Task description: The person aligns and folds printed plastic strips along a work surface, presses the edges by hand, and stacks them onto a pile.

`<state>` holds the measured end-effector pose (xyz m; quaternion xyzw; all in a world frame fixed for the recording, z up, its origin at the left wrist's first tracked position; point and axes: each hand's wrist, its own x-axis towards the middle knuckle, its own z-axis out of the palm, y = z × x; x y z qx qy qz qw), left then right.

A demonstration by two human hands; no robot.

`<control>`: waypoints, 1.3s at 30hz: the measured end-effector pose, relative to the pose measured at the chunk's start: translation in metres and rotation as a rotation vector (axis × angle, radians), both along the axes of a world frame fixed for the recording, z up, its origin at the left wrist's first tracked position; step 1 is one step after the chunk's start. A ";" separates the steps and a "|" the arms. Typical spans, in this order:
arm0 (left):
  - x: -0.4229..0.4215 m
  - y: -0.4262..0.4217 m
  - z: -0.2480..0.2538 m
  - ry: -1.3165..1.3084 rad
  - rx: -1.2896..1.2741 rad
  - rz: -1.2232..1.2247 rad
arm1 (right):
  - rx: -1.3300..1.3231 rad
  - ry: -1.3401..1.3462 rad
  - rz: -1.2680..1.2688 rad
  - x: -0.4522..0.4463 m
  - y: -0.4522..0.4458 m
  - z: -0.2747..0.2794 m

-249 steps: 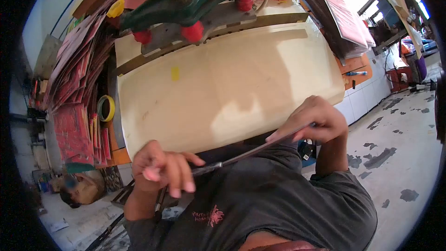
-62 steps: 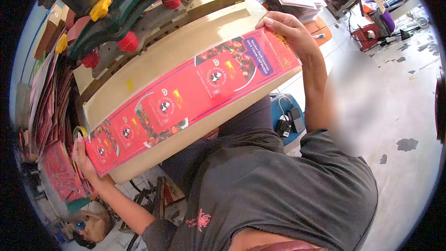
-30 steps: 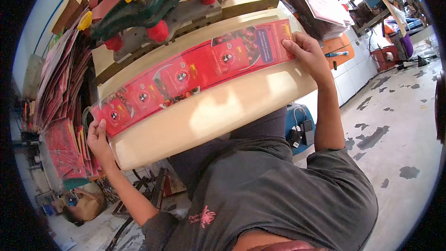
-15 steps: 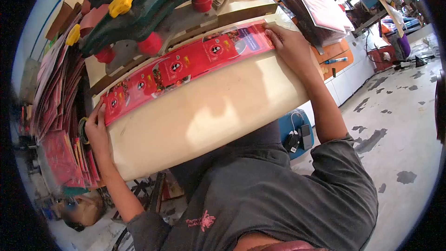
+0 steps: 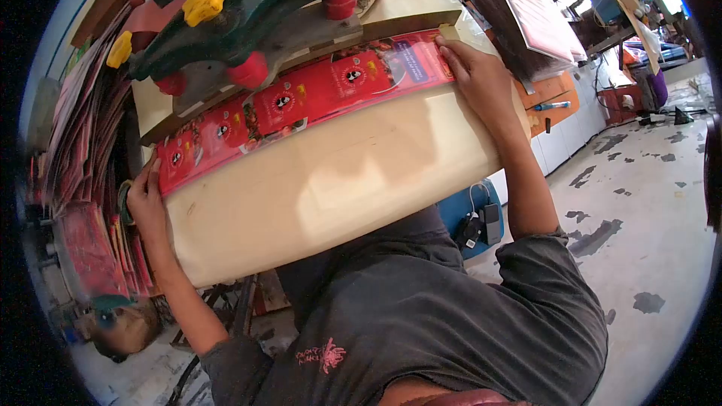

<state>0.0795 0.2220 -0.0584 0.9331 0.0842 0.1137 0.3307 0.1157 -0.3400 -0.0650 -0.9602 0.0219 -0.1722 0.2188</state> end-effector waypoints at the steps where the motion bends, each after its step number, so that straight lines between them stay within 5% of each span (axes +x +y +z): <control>1: 0.000 -0.004 0.001 -0.020 0.008 -0.005 | 0.004 0.000 0.009 -0.001 0.000 0.000; 39: -0.006 -0.005 0.001 -0.110 -0.014 0.039 | 0.109 0.103 0.116 0.002 0.007 0.013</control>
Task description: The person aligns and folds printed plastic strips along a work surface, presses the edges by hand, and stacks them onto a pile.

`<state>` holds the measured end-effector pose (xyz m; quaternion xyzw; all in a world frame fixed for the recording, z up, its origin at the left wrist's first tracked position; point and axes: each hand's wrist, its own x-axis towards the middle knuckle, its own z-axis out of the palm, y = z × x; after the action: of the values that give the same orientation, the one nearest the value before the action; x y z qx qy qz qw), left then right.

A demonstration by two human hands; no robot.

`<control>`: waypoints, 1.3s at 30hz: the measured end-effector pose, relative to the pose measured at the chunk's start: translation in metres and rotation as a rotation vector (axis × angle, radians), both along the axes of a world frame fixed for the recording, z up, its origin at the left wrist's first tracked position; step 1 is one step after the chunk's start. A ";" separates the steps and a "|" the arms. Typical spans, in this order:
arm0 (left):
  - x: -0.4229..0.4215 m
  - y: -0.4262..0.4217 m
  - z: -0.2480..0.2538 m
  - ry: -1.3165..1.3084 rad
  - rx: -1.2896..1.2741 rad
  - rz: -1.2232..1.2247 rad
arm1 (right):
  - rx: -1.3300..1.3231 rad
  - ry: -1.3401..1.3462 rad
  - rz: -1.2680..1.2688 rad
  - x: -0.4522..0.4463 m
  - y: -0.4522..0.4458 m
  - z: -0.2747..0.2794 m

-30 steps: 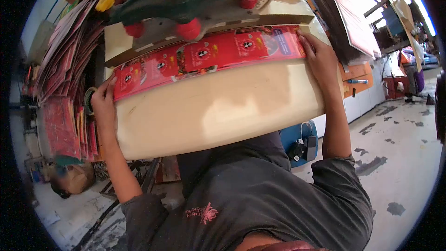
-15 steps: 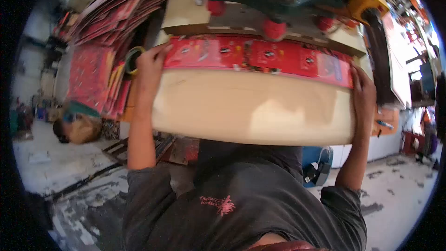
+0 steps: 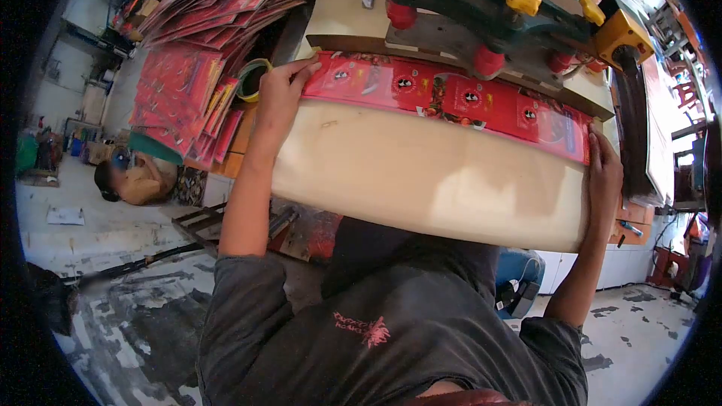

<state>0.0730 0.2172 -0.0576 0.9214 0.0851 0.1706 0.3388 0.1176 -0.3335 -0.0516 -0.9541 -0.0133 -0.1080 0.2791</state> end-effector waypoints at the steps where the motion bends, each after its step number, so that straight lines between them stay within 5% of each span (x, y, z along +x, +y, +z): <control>1: 0.000 0.002 0.000 -0.002 -0.005 -0.010 | -0.005 -0.002 -0.010 0.001 0.002 0.002; 5: 0.003 0.012 -0.013 0.011 0.037 0.013 | 0.154 0.045 -0.028 -0.006 0.008 0.004; 11: -0.006 -0.004 0.004 0.045 0.084 0.006 | -0.050 -0.142 -0.103 -0.001 -0.012 -0.021; 19: -0.031 -0.002 0.003 0.148 -0.014 0.044 | 0.078 -0.084 -0.032 -0.020 -0.013 -0.014; 39: -0.050 -0.026 0.002 -0.068 0.191 0.004 | 0.204 -0.177 -0.036 -0.029 -0.003 -0.019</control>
<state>0.0228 0.1915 -0.0553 0.9429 0.0589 0.2099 0.2518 0.0885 -0.3360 -0.0709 -0.9075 -0.0095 -0.1978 0.3704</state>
